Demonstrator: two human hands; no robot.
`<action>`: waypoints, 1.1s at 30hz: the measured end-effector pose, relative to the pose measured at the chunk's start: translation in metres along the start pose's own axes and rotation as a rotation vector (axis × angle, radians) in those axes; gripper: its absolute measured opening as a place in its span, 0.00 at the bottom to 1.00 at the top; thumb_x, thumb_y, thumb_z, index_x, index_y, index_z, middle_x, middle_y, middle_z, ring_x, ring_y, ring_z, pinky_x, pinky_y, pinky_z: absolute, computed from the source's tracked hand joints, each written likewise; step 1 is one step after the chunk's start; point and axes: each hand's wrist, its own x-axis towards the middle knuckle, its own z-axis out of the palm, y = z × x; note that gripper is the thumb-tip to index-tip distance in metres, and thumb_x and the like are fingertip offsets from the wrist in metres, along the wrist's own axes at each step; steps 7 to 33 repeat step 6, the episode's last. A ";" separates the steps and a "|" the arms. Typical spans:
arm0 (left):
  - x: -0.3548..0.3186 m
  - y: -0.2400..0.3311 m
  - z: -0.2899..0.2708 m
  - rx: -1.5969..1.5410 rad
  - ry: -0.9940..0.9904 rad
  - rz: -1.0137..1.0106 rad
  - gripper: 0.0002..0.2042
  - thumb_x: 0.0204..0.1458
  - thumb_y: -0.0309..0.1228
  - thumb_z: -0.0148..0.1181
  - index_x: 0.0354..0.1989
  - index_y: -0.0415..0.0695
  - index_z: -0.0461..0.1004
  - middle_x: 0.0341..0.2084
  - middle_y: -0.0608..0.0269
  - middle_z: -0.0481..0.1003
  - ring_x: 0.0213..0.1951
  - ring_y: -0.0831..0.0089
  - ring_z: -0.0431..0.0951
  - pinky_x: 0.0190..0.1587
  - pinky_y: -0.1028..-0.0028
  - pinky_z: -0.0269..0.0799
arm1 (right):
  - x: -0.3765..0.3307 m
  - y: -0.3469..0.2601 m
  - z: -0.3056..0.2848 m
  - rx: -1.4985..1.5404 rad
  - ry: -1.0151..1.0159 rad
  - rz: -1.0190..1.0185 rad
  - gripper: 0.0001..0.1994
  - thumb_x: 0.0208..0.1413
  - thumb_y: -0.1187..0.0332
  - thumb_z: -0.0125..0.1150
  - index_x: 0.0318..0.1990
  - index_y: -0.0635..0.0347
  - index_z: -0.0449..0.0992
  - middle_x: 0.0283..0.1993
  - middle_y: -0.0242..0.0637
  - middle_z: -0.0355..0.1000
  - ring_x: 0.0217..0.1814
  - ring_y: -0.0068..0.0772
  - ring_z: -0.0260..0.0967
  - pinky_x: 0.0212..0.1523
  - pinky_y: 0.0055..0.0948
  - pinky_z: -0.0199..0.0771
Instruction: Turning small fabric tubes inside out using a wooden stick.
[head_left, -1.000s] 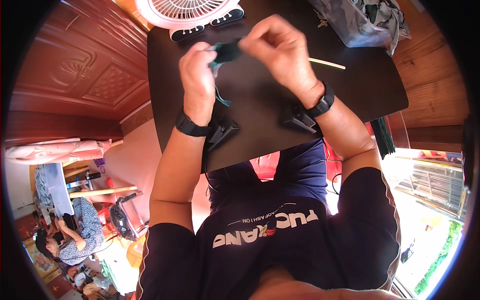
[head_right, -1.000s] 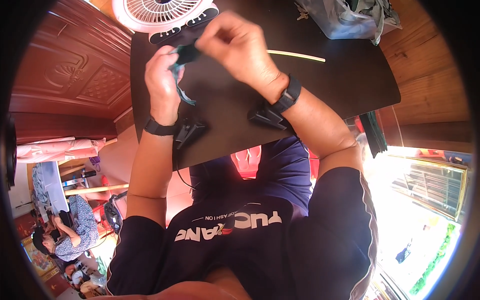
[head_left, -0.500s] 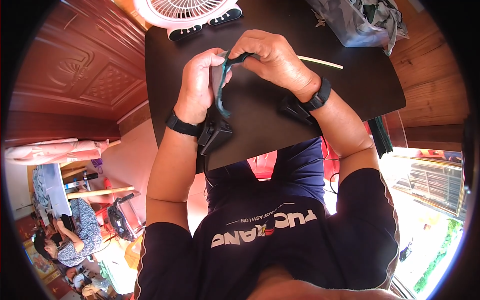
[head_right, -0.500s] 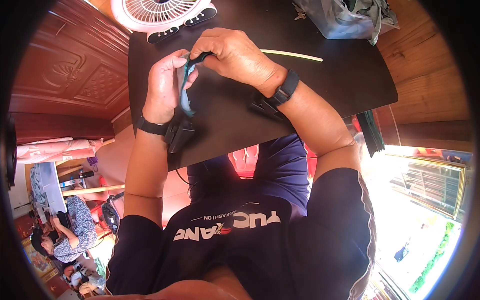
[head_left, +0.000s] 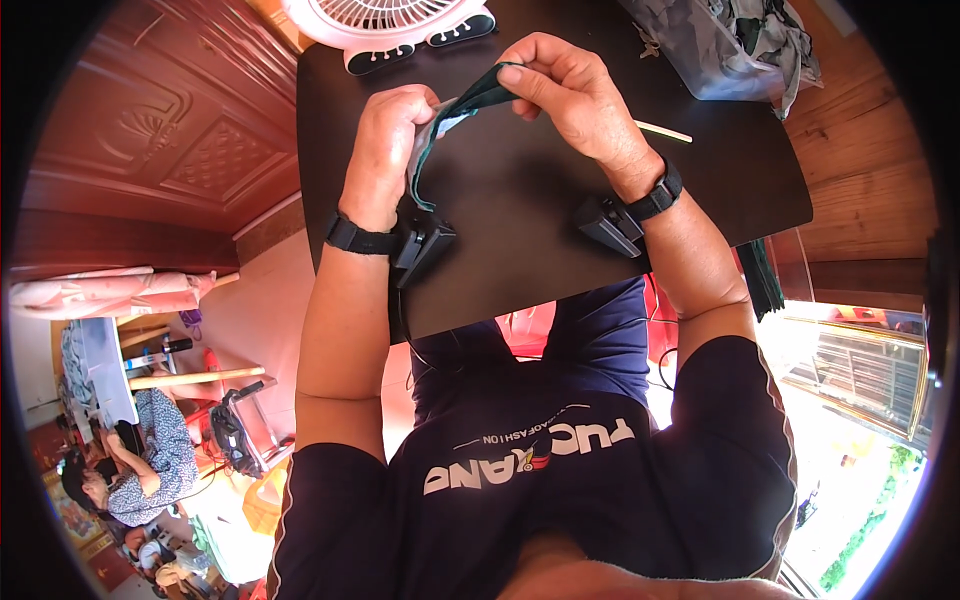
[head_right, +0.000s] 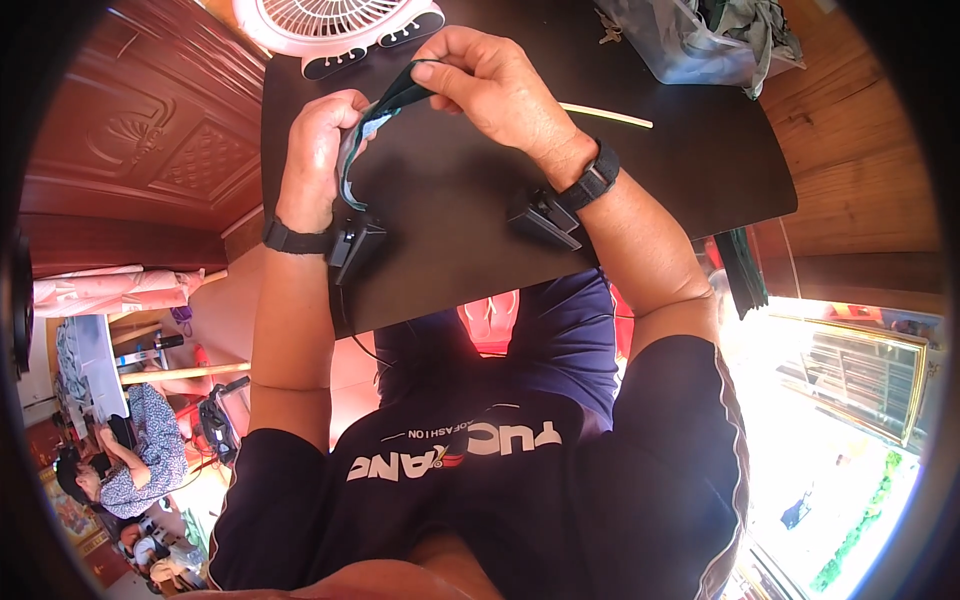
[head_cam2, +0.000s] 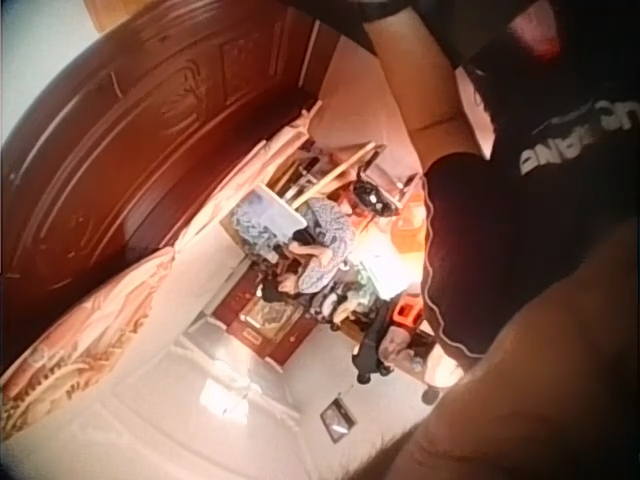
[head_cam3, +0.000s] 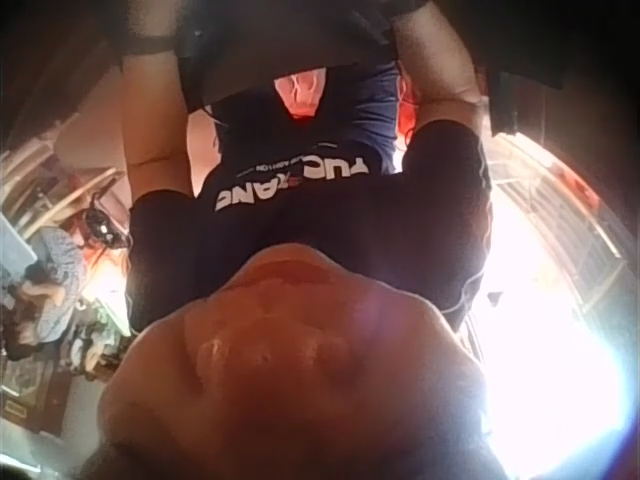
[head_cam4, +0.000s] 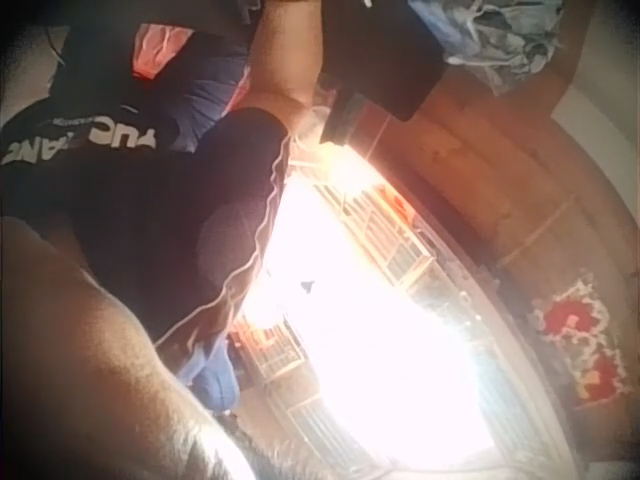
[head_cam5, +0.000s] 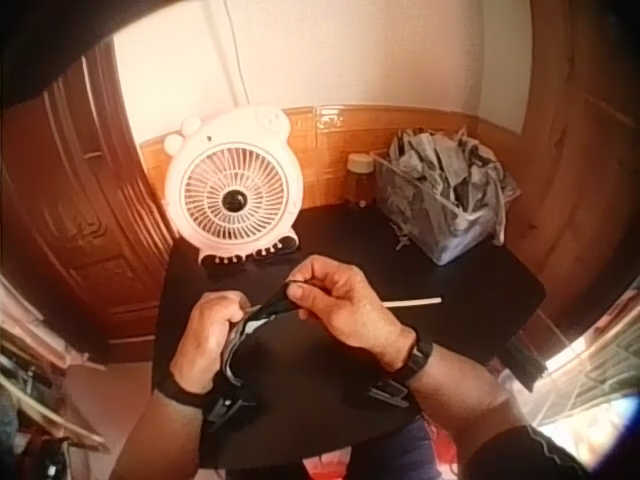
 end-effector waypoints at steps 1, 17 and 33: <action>0.000 0.001 0.001 0.015 -0.051 0.031 0.08 0.39 0.29 0.44 0.19 0.39 0.70 0.15 0.64 0.68 0.17 0.81 0.63 0.20 0.82 0.56 | 0.000 0.000 -0.001 0.007 -0.014 -0.006 0.05 0.57 0.68 0.57 0.35 0.61 0.73 0.25 0.24 0.68 0.26 0.14 0.64 0.29 0.16 0.67; -0.002 0.003 0.000 -0.092 -0.069 -0.077 0.10 0.39 0.30 0.46 0.19 0.36 0.71 0.14 0.65 0.67 0.19 0.80 0.64 0.23 0.80 0.56 | 0.003 0.003 0.000 -0.186 0.166 -0.115 0.06 0.56 0.67 0.59 0.34 0.59 0.74 0.26 0.27 0.71 0.27 0.14 0.65 0.29 0.15 0.68; -0.002 0.003 0.000 -0.092 -0.069 -0.077 0.10 0.39 0.30 0.46 0.19 0.36 0.71 0.14 0.65 0.67 0.19 0.80 0.64 0.23 0.80 0.56 | 0.003 0.003 0.000 -0.186 0.166 -0.115 0.06 0.56 0.67 0.59 0.34 0.59 0.74 0.26 0.27 0.71 0.27 0.14 0.65 0.29 0.15 0.68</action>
